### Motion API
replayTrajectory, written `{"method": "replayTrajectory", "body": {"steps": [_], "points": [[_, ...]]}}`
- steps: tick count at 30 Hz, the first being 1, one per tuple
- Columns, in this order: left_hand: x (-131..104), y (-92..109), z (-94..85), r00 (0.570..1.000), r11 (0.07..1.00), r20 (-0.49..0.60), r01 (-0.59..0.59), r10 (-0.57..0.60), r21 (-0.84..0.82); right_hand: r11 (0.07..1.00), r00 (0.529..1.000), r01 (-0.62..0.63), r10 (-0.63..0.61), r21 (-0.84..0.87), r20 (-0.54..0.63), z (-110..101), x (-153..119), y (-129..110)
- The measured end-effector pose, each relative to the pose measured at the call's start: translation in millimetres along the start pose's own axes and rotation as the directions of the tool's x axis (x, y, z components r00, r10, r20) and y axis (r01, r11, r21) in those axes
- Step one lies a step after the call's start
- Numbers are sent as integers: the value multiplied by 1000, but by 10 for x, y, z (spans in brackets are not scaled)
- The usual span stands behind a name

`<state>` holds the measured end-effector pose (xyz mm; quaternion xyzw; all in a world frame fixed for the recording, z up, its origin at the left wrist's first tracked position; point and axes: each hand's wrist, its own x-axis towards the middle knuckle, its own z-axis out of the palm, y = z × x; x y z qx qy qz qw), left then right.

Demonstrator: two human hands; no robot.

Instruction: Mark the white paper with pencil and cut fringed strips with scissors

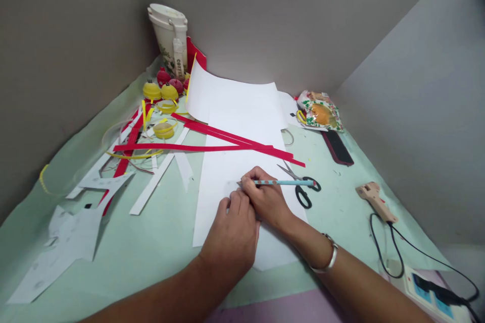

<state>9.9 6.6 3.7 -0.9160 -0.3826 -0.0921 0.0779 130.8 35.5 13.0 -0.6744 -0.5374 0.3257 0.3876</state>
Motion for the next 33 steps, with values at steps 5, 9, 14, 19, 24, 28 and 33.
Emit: {"method": "replayTrajectory", "body": {"steps": [5, 9, 14, 19, 24, 28, 33], "points": [[2, -1, 0, 1000, 1000, -1, 1, -1, -1, 1000, 1000, -9, 9, 2, -3, 3, -5, -9], [2, 0, -11, 1000, 1000, 3, 1, -1, 7, 1000, 1000, -16, 16, 8, -13, 10, -1, -14], [6, -3, -30, 1000, 1000, 11, -2, 1, 10, 1000, 1000, -15, 15, 25, -6, 6, -4, -16], [-2, -3, -27, 1000, 1000, 4, -3, 3, 8, 1000, 1000, 11, -11, 22, 4, 4, -3, -12], [-6, 0, -23, 1000, 1000, 19, 2, -2, -10, 1000, 1000, 7, -7, 8, 11, 8, 2, -11], [3, 0, -23, 1000, 1000, 17, -1, 2, -11, 1000, 1000, 10, -10, 8, 19, 8, 0, -17], [8, -2, -33, 1000, 1000, 12, -3, 3, -3, 1000, 1000, 7, -7, -6, 11, 3, -2, -32]]}}
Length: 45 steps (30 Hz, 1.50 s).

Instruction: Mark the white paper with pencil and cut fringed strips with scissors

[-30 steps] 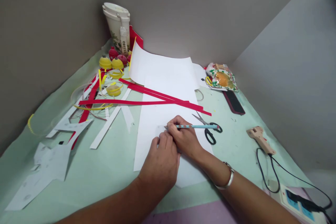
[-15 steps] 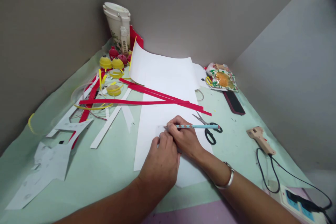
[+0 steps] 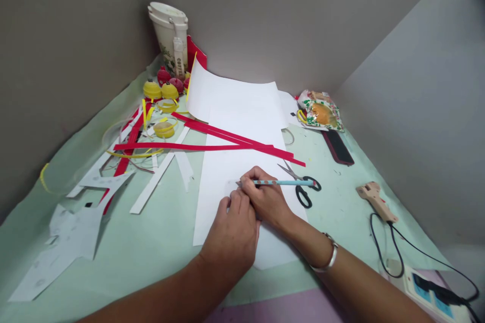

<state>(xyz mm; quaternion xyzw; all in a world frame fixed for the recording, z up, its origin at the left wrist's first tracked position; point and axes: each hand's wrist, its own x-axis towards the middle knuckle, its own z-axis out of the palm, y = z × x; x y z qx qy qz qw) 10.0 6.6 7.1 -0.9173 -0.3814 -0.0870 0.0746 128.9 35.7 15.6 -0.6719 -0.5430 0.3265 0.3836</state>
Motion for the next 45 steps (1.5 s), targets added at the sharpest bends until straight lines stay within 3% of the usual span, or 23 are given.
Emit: {"method": "replayTrajectory", "body": {"steps": [31, 38, 45], "points": [[-14, 4, 0, 1000, 1000, 9, -1, 1, 7, 1000, 1000, 4, -4, -5, 3, 9, 1, 38], [-12, 16, 17, 1000, 999, -11, 5, -4, 51, 988, 997, -43, 53, 149, -63, -11, 18, 52], [-6, 13, -1, 1000, 998, -4, 12, -12, 63, 979, 997, -71, 72, 192, 2, -27, 31, 83]]}}
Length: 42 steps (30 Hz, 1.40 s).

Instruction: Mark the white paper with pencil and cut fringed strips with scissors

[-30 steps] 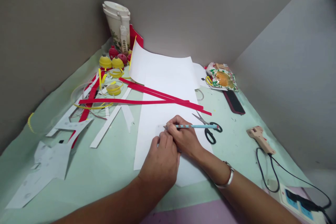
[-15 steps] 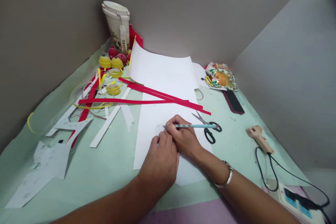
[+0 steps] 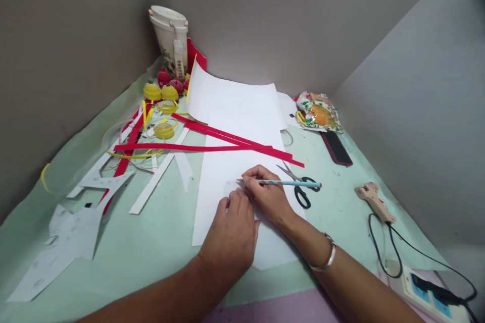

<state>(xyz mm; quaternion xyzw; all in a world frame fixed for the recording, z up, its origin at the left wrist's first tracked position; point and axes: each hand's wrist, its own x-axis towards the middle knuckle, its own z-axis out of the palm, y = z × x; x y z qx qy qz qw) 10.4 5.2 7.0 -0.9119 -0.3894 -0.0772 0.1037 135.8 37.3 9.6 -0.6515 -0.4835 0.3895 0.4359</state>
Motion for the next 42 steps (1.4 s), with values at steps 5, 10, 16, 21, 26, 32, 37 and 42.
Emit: {"method": "replayTrajectory", "body": {"steps": [5, 10, 16, 21, 26, 32, 37, 42], "points": [[9, -5, -11, 1000, 999, 14, 0, 1, -32, 997, 999, 34, -32, -73, 23, -1, 1, 15], [10, -4, -3, 1000, 999, 19, -4, 5, -40, 994, 998, 50, -47, -101, 35, 10, 9, 4], [-2, -3, 11, 1000, 999, 7, -9, 9, -35, 991, 998, 54, -49, -121, 41, 21, 12, 8], [-4, 4, 35, 1000, 999, 2, -4, 4, -41, 990, 998, 52, -47, -129, 43, 19, 7, 10], [-2, 3, 31, 1000, 999, 5, -2, 2, -51, 989, 998, 53, -47, -139, 47, 15, 2, -2], [1, 2, 15, 1000, 999, 2, -8, 8, -43, 985, 997, 58, -51, -163, 50, 12, -3, -17], [9, -6, 18, 1000, 998, 18, -8, 9, -61, 983, 998, 61, -54, -170, 44, 21, -2, -20], [13, -11, 27, 1000, 999, 18, -7, 8, -54, 984, 997, 62, -55, -168, 48, 19, -4, -33]]}}
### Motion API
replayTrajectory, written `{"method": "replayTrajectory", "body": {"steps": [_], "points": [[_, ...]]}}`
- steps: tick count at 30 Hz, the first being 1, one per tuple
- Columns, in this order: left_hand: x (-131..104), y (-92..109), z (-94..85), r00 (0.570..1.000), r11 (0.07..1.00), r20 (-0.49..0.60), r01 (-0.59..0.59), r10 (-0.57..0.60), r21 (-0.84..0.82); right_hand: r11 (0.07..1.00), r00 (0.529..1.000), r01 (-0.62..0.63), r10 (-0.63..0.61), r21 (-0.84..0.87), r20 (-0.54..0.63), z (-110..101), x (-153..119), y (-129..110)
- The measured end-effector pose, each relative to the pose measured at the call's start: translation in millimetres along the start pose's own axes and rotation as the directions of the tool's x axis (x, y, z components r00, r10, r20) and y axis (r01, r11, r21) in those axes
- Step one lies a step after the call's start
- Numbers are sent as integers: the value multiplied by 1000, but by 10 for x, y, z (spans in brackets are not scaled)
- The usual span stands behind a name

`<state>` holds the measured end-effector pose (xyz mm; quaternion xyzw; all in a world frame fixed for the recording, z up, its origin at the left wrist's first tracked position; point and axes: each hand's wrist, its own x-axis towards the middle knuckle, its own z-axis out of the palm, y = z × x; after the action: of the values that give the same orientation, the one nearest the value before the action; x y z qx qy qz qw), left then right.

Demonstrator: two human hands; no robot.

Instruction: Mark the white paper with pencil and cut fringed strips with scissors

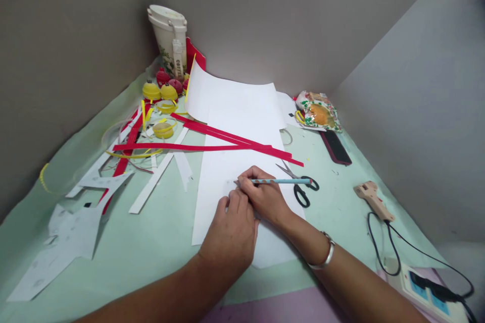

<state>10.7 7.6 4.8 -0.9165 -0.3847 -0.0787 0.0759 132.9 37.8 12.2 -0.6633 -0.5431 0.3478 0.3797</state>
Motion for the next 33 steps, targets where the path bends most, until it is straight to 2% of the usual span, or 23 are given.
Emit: {"method": "replayTrajectory", "body": {"steps": [17, 33], "points": [[-7, 11, -31, 1000, 999, 9, 4, -4, 35, 998, 999, -8, 10, 56, -36, -1, 0, 21], [-14, 11, -17, 1000, 1000, 9, 1, -1, 18, 1000, 1000, 8, -7, 15, -21, 10, -3, 23]]}}
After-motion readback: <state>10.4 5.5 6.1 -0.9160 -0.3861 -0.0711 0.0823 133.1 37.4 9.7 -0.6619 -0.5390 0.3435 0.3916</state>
